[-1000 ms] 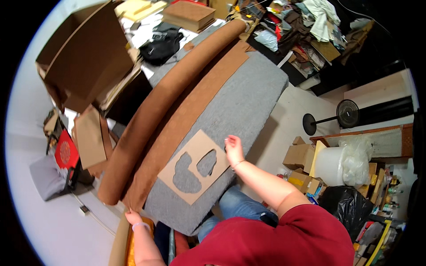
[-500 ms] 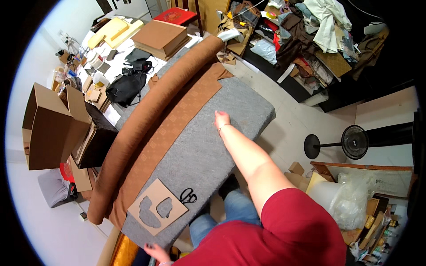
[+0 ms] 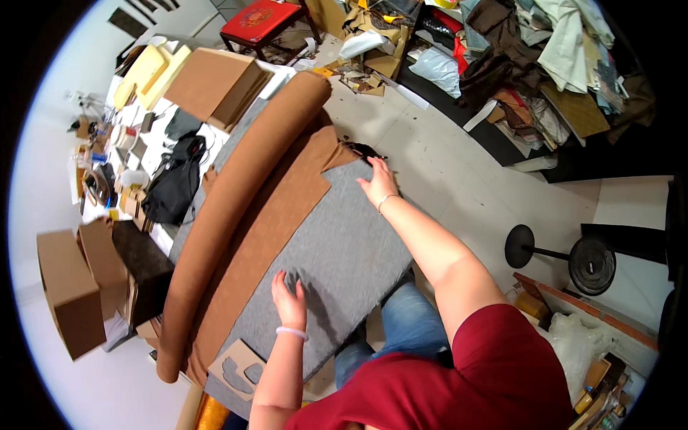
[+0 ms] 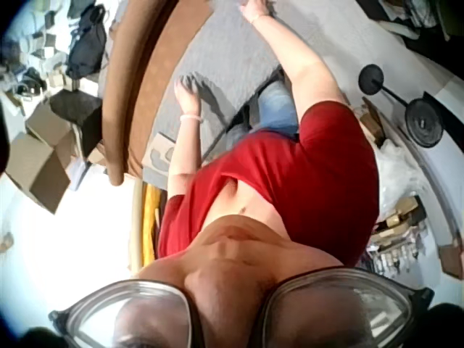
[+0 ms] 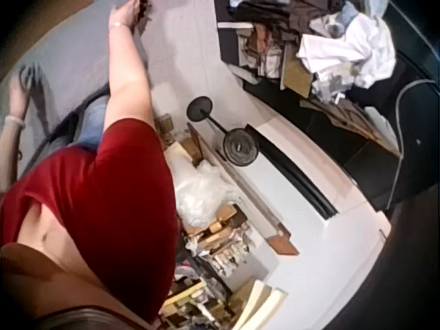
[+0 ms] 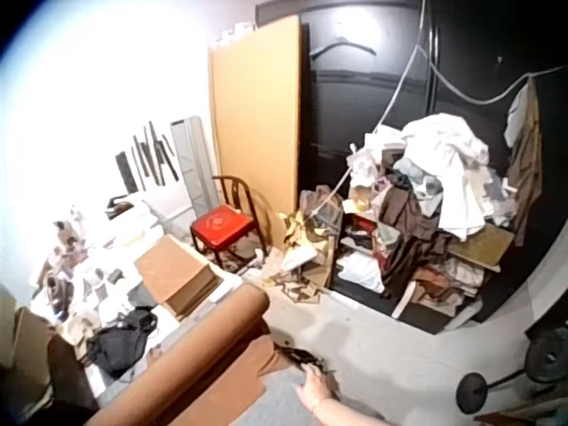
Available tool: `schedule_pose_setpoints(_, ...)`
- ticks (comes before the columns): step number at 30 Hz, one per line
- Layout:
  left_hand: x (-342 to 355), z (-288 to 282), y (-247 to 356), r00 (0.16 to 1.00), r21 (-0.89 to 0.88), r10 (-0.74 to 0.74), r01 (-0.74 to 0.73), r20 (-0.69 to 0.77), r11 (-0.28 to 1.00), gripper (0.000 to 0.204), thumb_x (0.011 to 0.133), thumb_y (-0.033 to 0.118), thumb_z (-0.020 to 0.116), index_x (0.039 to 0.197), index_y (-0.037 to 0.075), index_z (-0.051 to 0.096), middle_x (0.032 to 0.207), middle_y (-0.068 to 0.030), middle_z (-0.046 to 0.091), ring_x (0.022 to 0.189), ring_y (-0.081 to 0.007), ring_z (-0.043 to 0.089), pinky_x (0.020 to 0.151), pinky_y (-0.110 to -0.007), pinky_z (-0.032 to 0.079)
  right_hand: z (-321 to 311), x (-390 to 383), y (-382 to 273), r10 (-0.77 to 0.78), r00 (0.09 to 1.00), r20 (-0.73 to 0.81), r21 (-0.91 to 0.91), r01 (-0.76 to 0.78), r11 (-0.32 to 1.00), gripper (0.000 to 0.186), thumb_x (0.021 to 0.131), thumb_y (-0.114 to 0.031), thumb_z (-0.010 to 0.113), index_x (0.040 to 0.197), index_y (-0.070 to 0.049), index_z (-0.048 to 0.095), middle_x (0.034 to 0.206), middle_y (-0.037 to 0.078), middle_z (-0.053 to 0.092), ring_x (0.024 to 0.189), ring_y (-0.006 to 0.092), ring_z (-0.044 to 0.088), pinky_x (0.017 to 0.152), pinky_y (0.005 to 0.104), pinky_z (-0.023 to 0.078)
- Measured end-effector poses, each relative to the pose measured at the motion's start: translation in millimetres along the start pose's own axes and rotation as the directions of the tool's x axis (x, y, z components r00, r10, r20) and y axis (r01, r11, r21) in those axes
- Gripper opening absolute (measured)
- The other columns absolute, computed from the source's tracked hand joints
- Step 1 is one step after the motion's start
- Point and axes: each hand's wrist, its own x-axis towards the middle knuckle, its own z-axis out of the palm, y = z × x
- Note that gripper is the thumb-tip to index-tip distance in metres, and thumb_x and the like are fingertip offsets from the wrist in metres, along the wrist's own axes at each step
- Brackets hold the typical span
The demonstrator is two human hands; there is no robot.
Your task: The person uses shears to cut a piece of brown fabric laid on a gray work surface. They then fold the cut fabric and place it into a cardboard box. Finally, they position a cardboard template on the fabric and roll the remaining fabric.
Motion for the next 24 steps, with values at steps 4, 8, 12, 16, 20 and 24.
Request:
schedule_pose_setpoints(4, 80, 69, 61, 0.994, 0.104, -0.004, 0.016, -0.111, 0.994, 0.045, 0.084, 0.010, 0.073, 0.124, 0.003, 0.056, 0.135, -0.0186, 0.053, 0.126, -0.0385, 0.050, 0.108, -0.046, 0.039, 26, 54, 12, -0.118, 0.979, 0.163, 0.160, 0.092, 0.983, 0.054, 0.079, -0.029, 0.080, 0.125, -0.009, 0.061, 0.139, 0.010, 0.056, 0.127, 0.0310, 0.052, 0.110, 0.0412, 0.039)
schedule_pose_setpoints(8, 121, 103, 77, 0.987, 0.237, -0.027, 0.065, -0.158, 0.969, 0.029, 0.085, 0.013, 0.074, 0.110, 0.007, 0.063, 0.131, -0.0163, 0.056, 0.121, -0.0361, 0.053, 0.103, -0.046, 0.041, 13, 71, 8, -0.354, 0.933, 0.071, 0.152, 0.341, 0.928, 0.019, 0.085, -0.020, 0.072, 0.094, -0.008, 0.061, 0.103, 0.006, 0.068, 0.102, 0.0290, 0.062, 0.106, 0.0453, 0.040)
schedule_pose_setpoints(12, 130, 84, 70, 0.995, 0.322, 0.029, 0.003, -0.093, 0.947, 0.012, 0.088, 0.012, 0.069, 0.097, 0.006, 0.064, 0.120, -0.0123, 0.061, 0.112, -0.0328, 0.057, 0.096, -0.045, 0.043, -35, 52, -12, -0.539, 0.839, 0.079, 0.212, 0.514, 0.831, 0.011, 0.088, -0.014, 0.067, 0.090, -0.008, 0.058, 0.088, 0.006, 0.064, 0.090, 0.0280, 0.062, 0.098, 0.0417, 0.044)
schedule_pose_setpoints(16, 131, 61, 65, 0.988, 0.332, -0.104, 0.062, 0.111, 0.941, 0.009, 0.092, 0.012, 0.064, 0.096, 0.004, 0.061, 0.104, -0.0101, 0.066, 0.102, -0.0318, 0.060, 0.093, -0.044, 0.042, -62, 39, -7, -0.586, 0.785, 0.201, 0.253, 0.536, 0.806, 0.013, 0.087, -0.013, 0.069, 0.091, -0.008, 0.058, 0.086, 0.007, 0.064, 0.086, 0.0283, 0.063, 0.088, 0.0393, 0.047)
schedule_pose_setpoints(20, 116, 48, 63, 0.994, 0.273, -0.074, 0.048, 0.085, 0.961, 0.012, 0.090, 0.011, 0.067, 0.096, 0.003, 0.060, 0.095, -0.0106, 0.066, 0.093, -0.0304, 0.062, 0.087, -0.043, 0.045, -68, 29, -7, -0.629, 0.690, 0.358, 0.293, 0.557, 0.778, 0.011, 0.088, -0.014, 0.066, 0.089, -0.007, 0.056, 0.084, 0.008, 0.066, 0.081, 0.0285, 0.065, 0.081, 0.0401, 0.050)
schedule_pose_setpoints(24, 96, 46, 52, 0.959, 0.108, -0.282, 0.276, 0.040, 0.955, 0.027, 0.086, 0.009, 0.073, 0.107, 0.000, 0.059, 0.106, -0.0153, 0.065, 0.095, -0.0299, 0.064, 0.084, -0.042, 0.050, -75, 29, -33, -0.384, 0.656, 0.649, 0.015, 0.493, 0.870, 0.007, 0.091, -0.009, 0.054, 0.089, -0.003, 0.057, 0.085, 0.015, 0.068, 0.081, 0.0335, 0.068, 0.074, 0.0445, 0.054)
